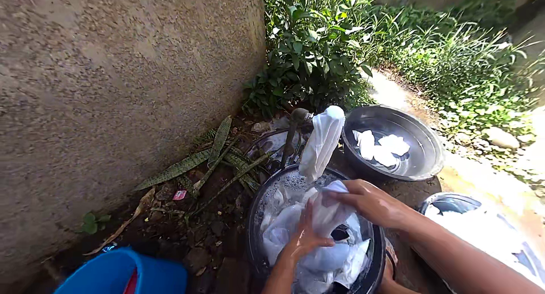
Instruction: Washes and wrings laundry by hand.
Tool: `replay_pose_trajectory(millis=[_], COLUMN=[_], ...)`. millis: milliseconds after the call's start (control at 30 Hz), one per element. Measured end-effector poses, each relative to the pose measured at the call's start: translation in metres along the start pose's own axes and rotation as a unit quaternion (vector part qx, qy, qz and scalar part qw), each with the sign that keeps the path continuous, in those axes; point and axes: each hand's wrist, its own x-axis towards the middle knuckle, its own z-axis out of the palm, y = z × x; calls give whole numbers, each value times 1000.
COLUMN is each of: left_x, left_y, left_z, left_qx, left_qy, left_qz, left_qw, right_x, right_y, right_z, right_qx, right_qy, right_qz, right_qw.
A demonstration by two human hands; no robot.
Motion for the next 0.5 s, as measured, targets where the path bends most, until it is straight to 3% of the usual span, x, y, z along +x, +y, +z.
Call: replay_pose_trajectory(millis=[100, 167, 233, 267, 333, 400, 500], left_x=[4, 7, 7, 7, 3, 1, -7], left_y=[-15, -12, 6, 20, 53, 84, 132], left_z=[30, 30, 20, 12, -5, -22, -32], left_qx=[38, 77, -4, -88, -227, -278, -319], left_qy=[143, 141, 163, 182, 189, 167, 127], left_qz=[39, -36, -72, -69, -58, -54, -35], left_qw=[988, 986, 984, 977, 954, 944, 939], right_x=[-77, -120, -147, -157, -174, -171, -132], right_y=[-55, -66, -48, -36, -12, 17, 65], right_z=[-47, -71, -91, -97, -96, -82, -47], right_qx=[92, 183, 226, 204, 113, 28, -150], right_qy=[133, 188, 224, 239, 255, 259, 119], right_qz=[-186, -291, -373, -383, -318, -190, 38], right_qw=[969, 920, 872, 869, 906, 947, 981])
